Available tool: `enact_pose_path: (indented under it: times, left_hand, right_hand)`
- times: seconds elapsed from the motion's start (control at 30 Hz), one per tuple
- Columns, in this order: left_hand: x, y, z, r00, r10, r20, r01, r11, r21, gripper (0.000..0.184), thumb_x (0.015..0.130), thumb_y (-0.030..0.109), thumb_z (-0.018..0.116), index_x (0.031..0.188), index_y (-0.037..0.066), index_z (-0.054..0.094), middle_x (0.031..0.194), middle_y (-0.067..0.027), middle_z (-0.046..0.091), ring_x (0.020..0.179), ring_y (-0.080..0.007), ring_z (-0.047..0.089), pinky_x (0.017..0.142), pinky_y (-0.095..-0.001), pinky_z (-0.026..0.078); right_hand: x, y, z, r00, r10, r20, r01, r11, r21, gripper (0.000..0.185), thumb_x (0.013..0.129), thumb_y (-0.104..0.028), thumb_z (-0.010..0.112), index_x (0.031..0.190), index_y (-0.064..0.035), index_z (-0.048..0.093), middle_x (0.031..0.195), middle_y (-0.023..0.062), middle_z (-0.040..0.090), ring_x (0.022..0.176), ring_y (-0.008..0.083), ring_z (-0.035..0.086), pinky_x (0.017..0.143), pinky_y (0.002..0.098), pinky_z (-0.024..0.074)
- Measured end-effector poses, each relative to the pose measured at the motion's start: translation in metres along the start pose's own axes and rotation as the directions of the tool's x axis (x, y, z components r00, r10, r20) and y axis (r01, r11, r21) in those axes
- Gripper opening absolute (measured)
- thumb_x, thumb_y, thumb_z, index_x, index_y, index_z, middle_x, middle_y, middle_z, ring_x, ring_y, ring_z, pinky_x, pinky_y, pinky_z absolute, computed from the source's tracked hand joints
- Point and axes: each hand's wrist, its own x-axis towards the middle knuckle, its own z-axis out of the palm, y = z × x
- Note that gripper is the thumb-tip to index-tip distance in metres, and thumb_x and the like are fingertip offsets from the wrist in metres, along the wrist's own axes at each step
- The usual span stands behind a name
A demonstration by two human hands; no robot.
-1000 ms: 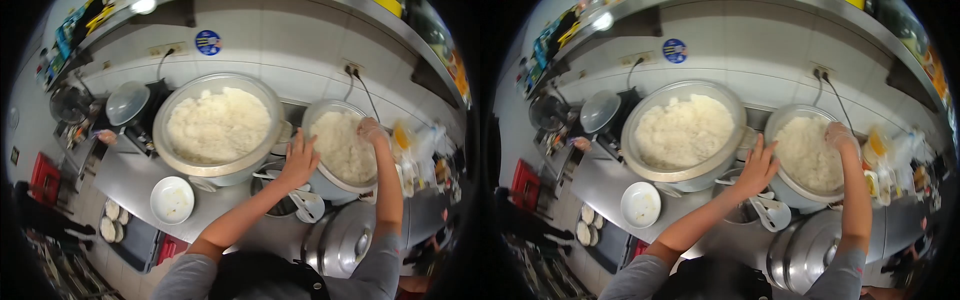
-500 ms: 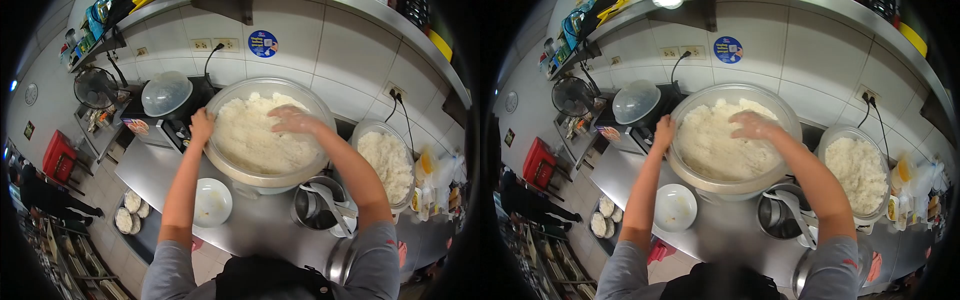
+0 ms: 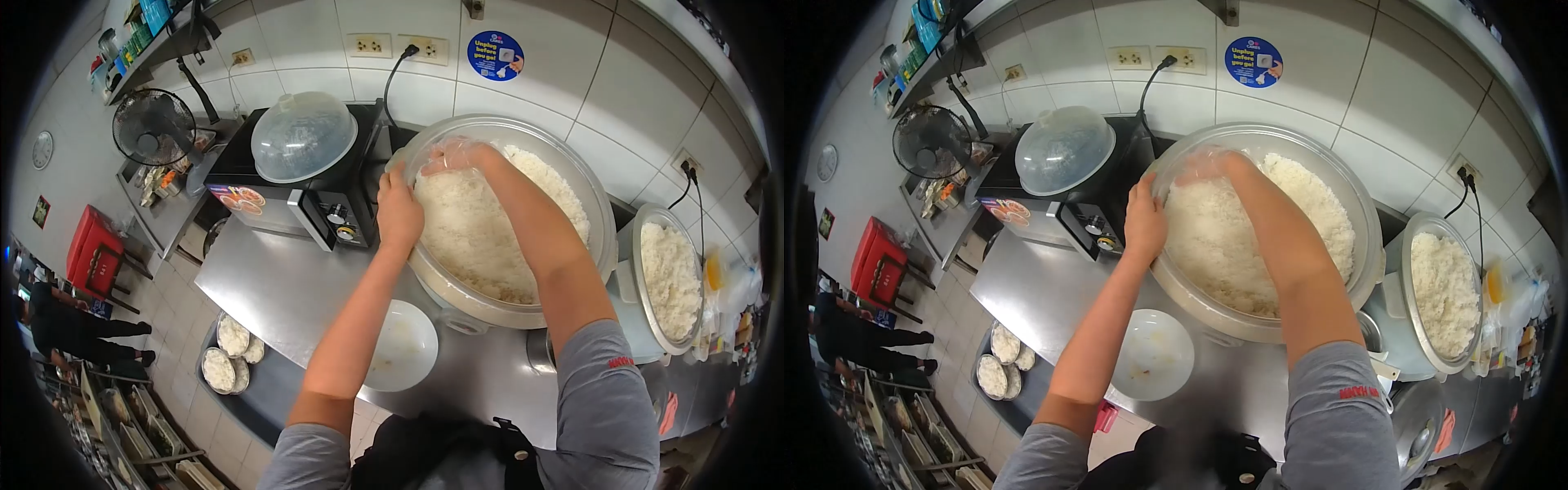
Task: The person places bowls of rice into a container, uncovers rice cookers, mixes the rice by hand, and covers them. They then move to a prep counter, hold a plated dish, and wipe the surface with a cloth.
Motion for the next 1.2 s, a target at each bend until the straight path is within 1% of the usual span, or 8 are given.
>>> enact_pose_path:
  times: [0.2, 0.3, 0.4, 0.6, 0.7, 0.8, 1.07, 1.2]
  left_hand:
    - [0.001, 0.006, -0.004, 0.997, -0.051, 0.052, 0.049, 0.999, 0.022, 0.05, 0.084, -0.003, 0.045, 0.133, 0.008, 0.042, 0.133, -0.0193, 0.044, 0.117, -0.0404, 0.047, 0.096, -0.0465, 0.041]
    - [0.002, 0.005, -0.003, 0.999, -0.028, 0.028, 0.027, 0.999, 0.02, 0.052, 0.084, -0.002, 0.046, 0.134, 0.009, 0.042, 0.134, -0.019, 0.044, 0.118, -0.0408, 0.047, 0.096, -0.0464, 0.041]
    - [0.004, 0.007, -0.007, 0.991, -0.081, 0.105, 0.077, 0.996, 0.042, 0.053, 0.085, 0.0, 0.048, 0.136, 0.01, 0.038, 0.14, -0.0235, 0.036, 0.122, -0.0418, 0.043, 0.097, -0.045, 0.042]
    - [0.003, 0.009, -0.007, 0.992, -0.091, 0.085, 0.088, 0.995, 0.04, 0.053, 0.086, 0.007, 0.056, 0.136, 0.01, 0.038, 0.14, -0.0233, 0.037, 0.123, -0.0408, 0.043, 0.098, -0.0443, 0.041]
    - [0.003, 0.012, -0.008, 0.985, -0.12, 0.12, 0.116, 0.992, 0.041, 0.06, 0.082, 0.008, 0.062, 0.136, 0.01, 0.038, 0.14, -0.022, 0.038, 0.123, -0.0399, 0.043, 0.099, -0.0434, 0.041]
    - [-0.001, 0.009, -0.005, 0.997, -0.064, 0.032, 0.062, 0.997, 0.048, 0.061, 0.078, 0.002, 0.063, 0.134, 0.01, 0.042, 0.129, -0.0183, 0.047, 0.115, -0.0395, 0.05, 0.094, -0.0437, 0.044]
    - [0.001, 0.008, -0.006, 0.995, -0.072, 0.068, 0.072, 0.997, 0.007, 0.056, 0.08, -0.002, 0.046, 0.134, 0.009, 0.042, 0.133, -0.0191, 0.044, 0.118, -0.0406, 0.047, 0.097, -0.0439, 0.043]
    - [0.003, 0.002, -0.002, 0.996, -0.069, 0.054, 0.068, 0.997, 0.021, 0.055, 0.08, -0.001, 0.047, 0.134, 0.009, 0.042, 0.135, -0.0191, 0.044, 0.117, -0.0403, 0.048, 0.096, -0.044, 0.043]
  right_hand:
    - [0.022, 0.002, 0.022, 0.999, 0.035, -0.007, -0.035, 0.999, 0.011, 0.068, 0.072, -0.069, 0.059, 0.104, -0.009, 0.069, 0.103, 0.0124, 0.066, 0.097, 0.0289, 0.06, 0.087, 0.0386, 0.0445]
    - [0.018, -0.013, 0.019, 0.998, 0.052, 0.043, -0.052, 0.999, 0.004, 0.066, 0.074, -0.066, 0.059, 0.109, -0.0106, 0.067, 0.108, 0.0119, 0.066, 0.102, 0.0299, 0.059, 0.089, 0.0397, 0.0435]
    - [0.035, -0.011, 0.027, 0.994, 0.02, 0.108, 0.008, 0.969, -0.248, 0.063, 0.078, -0.059, 0.055, 0.127, -0.0186, 0.059, 0.119, 0.0089, 0.062, 0.107, 0.026, 0.057, 0.09, 0.0393, 0.0445]
    - [0.061, 0.0, 0.046, 0.962, -0.003, 0.275, 0.04, 0.991, -0.128, 0.058, 0.075, -0.049, 0.066, 0.124, -0.0186, 0.061, 0.127, 0.0075, 0.058, 0.116, 0.0244, 0.053, 0.097, 0.0399, 0.041]
    - [0.051, -0.019, 0.049, 0.936, 0.0, 0.351, 0.102, 0.957, -0.271, 0.062, 0.07, -0.048, 0.072, 0.124, -0.0189, 0.062, 0.126, 0.0069, 0.06, 0.118, 0.0239, 0.053, 0.098, 0.0403, 0.0409]
    - [0.018, -0.032, 0.06, 0.947, 0.114, 0.301, 0.001, 0.935, -0.356, 0.073, 0.066, -0.048, 0.076, 0.129, -0.0164, 0.057, 0.126, 0.0105, 0.059, 0.118, 0.0263, 0.053, 0.097, 0.0402, 0.0421]
    - [-0.09, -0.011, 0.103, 0.986, -0.074, 0.151, 0.073, 0.997, 0.015, 0.085, 0.065, -0.043, 0.076, 0.137, -0.0111, 0.046, 0.124, 0.0194, 0.058, 0.115, 0.0333, 0.054, 0.097, 0.041, 0.0441]
    - [-0.131, 0.001, 0.098, 0.984, -0.014, 0.177, 0.046, 0.983, -0.177, 0.076, 0.073, -0.041, 0.072, 0.138, -0.0146, 0.045, 0.128, 0.0201, 0.055, 0.117, 0.0324, 0.054, 0.101, 0.0405, 0.0415]
